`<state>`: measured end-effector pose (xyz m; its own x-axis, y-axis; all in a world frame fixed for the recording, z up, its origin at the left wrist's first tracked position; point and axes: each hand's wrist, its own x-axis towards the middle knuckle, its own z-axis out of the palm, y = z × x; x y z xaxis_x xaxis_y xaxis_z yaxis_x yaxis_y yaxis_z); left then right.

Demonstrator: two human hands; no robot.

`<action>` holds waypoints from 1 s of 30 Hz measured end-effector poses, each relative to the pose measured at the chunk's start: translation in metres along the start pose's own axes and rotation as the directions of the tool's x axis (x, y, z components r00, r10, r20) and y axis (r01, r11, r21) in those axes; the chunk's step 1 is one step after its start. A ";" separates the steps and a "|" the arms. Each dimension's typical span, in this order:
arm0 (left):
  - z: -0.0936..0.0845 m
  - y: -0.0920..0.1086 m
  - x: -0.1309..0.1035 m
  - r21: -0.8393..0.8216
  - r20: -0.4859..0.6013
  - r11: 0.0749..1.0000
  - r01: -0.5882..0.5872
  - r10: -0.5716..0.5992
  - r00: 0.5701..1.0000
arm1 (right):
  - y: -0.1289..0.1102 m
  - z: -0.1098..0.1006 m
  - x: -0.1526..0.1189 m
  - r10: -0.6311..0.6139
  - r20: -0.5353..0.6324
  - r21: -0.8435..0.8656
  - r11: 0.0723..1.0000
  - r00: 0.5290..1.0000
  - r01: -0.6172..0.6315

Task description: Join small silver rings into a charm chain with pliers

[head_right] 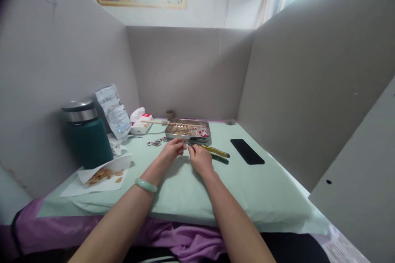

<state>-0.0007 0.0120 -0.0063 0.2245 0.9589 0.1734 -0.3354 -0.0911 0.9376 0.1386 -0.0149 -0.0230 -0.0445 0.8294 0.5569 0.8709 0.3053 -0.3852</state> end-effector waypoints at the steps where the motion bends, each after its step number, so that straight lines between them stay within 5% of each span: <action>1: 0.000 0.000 0.000 -0.006 -0.001 1.000 0.003 -0.003 1.000 | 0.000 0.000 0.000 -0.002 -0.002 0.003 1.000 1.000 0.002; 30: 0.001 0.004 -0.004 0.077 -0.019 0.997 0.015 -0.013 1.000 | -0.001 -0.001 -0.001 -0.011 0.025 -0.013 1.000 1.000 0.012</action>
<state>-0.0024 0.0072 -0.0033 0.2112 0.9651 0.1550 -0.2608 -0.0972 0.9605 0.1382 -0.0161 -0.0225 -0.0666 0.8373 0.5427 0.8768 0.3087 -0.3687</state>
